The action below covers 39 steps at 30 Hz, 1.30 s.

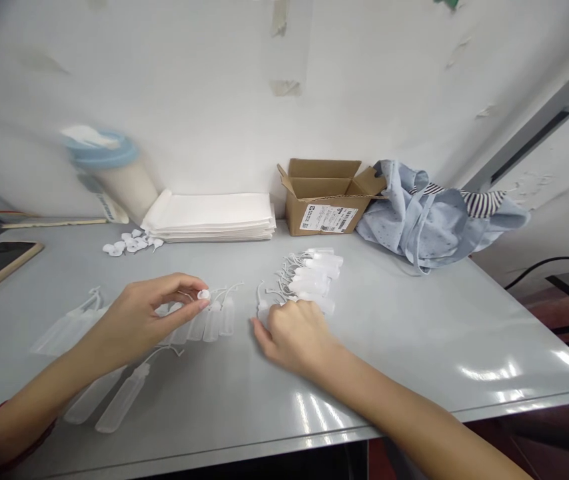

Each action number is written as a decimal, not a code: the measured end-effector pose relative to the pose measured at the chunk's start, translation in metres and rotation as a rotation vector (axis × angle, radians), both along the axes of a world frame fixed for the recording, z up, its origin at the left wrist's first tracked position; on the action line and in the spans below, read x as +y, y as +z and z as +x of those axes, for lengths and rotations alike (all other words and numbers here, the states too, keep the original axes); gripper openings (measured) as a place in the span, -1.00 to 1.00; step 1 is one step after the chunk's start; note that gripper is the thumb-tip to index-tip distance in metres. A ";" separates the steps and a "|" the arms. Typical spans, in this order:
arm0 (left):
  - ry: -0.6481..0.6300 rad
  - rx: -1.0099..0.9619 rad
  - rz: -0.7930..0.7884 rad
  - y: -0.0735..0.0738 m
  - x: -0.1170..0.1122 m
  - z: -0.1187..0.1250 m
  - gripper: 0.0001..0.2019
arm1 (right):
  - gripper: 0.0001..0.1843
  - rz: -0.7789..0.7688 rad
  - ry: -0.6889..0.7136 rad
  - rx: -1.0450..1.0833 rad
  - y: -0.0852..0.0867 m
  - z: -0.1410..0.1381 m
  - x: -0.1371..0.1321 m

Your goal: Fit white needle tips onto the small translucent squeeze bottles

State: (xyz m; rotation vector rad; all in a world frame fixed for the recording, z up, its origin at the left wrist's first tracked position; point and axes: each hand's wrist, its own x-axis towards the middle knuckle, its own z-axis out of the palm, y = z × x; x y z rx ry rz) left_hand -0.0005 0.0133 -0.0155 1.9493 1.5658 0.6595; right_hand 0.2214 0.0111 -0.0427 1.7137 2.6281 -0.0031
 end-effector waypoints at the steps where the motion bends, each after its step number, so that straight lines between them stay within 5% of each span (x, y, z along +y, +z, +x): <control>1: -0.010 -0.004 -0.007 0.000 0.000 0.000 -0.80 | -0.52 -0.004 -0.008 -0.004 0.001 -0.001 -0.001; 7: -0.083 -0.096 -0.059 0.004 -0.002 0.004 -0.81 | -0.63 -0.019 -0.018 0.065 -0.002 -0.001 -0.006; 11: -0.104 -0.173 -0.096 0.008 -0.003 0.004 -0.81 | -0.69 -0.090 -0.034 0.402 -0.001 0.001 -0.005; 16: -0.081 -0.304 -0.320 0.011 -0.004 0.005 -0.78 | -0.71 -0.453 -0.011 1.003 0.011 0.008 -0.003; 20: -0.114 -0.434 -0.399 0.012 -0.006 0.009 -0.81 | -0.68 -0.735 0.009 1.230 0.016 0.010 -0.004; 28: -0.168 -0.503 -0.414 0.014 -0.010 0.013 -0.86 | -0.65 -0.987 0.069 1.344 0.008 0.007 -0.006; 39: -0.228 -0.444 -0.558 0.016 -0.010 0.010 -0.83 | -0.69 -0.981 0.050 1.276 0.011 0.006 -0.007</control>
